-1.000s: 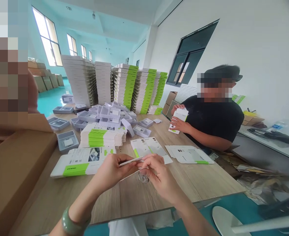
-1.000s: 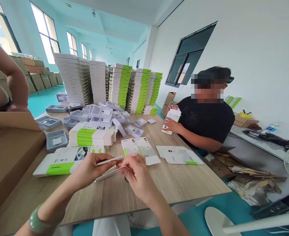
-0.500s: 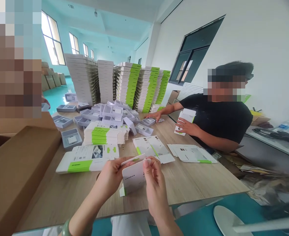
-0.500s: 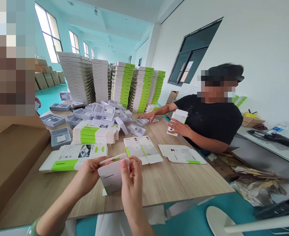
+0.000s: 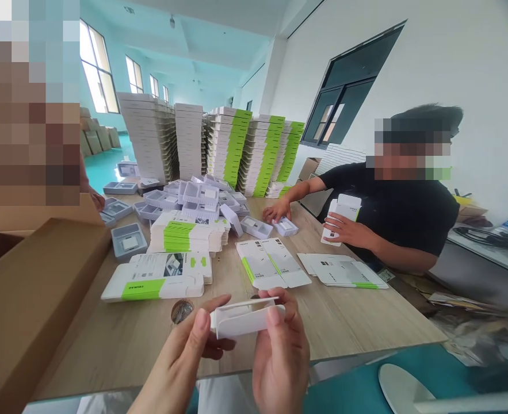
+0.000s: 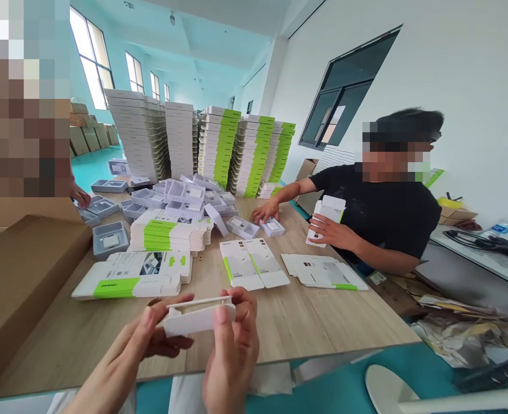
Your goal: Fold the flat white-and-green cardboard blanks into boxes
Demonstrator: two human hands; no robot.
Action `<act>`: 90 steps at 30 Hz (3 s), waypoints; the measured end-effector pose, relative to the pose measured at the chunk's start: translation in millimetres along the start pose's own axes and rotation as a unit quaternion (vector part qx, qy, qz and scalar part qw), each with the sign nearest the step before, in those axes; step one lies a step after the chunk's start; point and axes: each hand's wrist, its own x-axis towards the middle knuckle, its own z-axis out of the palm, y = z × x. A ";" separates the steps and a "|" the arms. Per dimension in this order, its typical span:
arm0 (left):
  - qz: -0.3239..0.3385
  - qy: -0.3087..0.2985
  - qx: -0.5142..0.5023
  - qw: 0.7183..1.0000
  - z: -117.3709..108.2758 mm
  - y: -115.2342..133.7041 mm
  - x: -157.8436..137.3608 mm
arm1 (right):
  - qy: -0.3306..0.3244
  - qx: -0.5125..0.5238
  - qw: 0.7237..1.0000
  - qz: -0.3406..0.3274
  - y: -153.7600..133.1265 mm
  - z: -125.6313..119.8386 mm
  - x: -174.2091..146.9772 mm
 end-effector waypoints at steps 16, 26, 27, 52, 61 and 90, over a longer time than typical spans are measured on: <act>0.068 0.081 -0.093 0.990 16.4 -34.2 18.9 | 0.012 0.089 0.996 0.017 2.8 11.8 -16.5; 0.025 0.125 -0.174 0.976 22.8 -26.2 21.4 | -0.095 0.097 0.990 -0.040 0.3 9.5 -16.7; 0.011 0.120 -0.195 0.973 23.0 -23.7 21.0 | -0.118 0.087 0.988 -0.046 -0.9 9.4 -15.5; 0.038 -0.011 -0.156 0.987 14.8 -25.6 19.7 | -0.078 0.037 0.993 -0.085 -8.9 9.7 -3.7; 0.058 -0.008 -0.121 0.991 7.5 -18.8 20.9 | -0.202 -0.034 0.978 -0.042 -6.0 -4.8 12.7; 0.144 0.099 -0.043 0.984 20.8 -16.5 15.1 | -0.082 -0.048 0.990 0.107 -11.9 14.1 -17.3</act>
